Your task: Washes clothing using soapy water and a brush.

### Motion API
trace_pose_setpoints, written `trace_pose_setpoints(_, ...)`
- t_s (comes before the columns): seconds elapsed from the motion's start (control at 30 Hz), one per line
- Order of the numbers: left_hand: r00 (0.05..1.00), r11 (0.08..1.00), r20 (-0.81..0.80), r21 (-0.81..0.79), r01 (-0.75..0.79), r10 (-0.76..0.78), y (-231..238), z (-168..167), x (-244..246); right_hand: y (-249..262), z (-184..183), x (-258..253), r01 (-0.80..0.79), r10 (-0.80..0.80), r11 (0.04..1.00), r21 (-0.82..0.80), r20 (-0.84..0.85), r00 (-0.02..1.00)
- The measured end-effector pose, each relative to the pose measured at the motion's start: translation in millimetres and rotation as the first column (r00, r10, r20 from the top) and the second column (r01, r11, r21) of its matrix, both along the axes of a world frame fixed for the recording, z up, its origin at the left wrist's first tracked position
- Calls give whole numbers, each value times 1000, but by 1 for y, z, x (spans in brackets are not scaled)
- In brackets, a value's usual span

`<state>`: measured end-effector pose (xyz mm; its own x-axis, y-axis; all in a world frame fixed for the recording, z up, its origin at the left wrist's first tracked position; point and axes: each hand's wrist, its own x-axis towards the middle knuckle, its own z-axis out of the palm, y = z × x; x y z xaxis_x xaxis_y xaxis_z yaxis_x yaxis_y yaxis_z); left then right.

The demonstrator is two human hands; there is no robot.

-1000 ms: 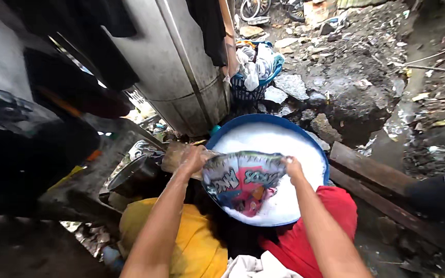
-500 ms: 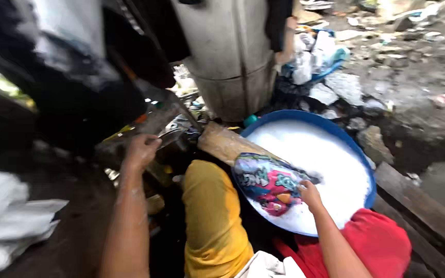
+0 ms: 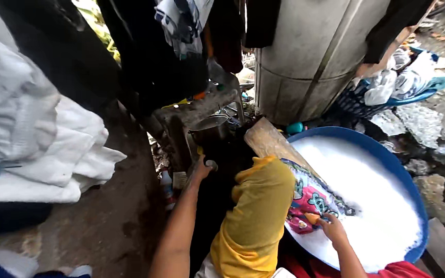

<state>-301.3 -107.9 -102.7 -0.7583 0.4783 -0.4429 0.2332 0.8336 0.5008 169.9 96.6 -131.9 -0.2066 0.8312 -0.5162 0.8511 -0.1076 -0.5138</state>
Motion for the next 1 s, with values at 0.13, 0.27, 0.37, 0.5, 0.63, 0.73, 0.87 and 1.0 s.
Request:
trace_pose_setpoints(0.13,1000,999,15,-28,21,-21,19,-18,21,-2,6,-3,-14,15,1000,-18,49,999)
trace_pose_setpoints(0.27,995,1000,-104,-10,-9,8,27,-36,31,-3,15,0,10,-9,1000,-16,80,997)
trace_pose_setpoints(0.37,984,996,-173,81,45,-30,25,-24,27,0,37,2,52,-53,995,80,13,999)
trace_pose_setpoints(0.5,918,939,-393,293,181,-54,24,54,35,13,90,-7,139,-102,966,219,-170,980)
trace_pose_setpoints(0.63,763,872,-642,326,364,-78,29,162,58,12,154,-39,194,-22,919,342,-449,893)
trace_pose_setpoints(0.73,679,740,-729,407,535,-90,47,231,92,7,200,-71,114,237,852,511,-571,786)
trace_pose_setpoints(0.87,609,476,-781,488,732,-136,83,286,158,-6,234,-100,-15,534,690,723,-496,684)
trace_pose_setpoints(1.0,724,173,-586,721,670,-362,131,279,207,-11,233,-93,26,514,609,793,-419,748)
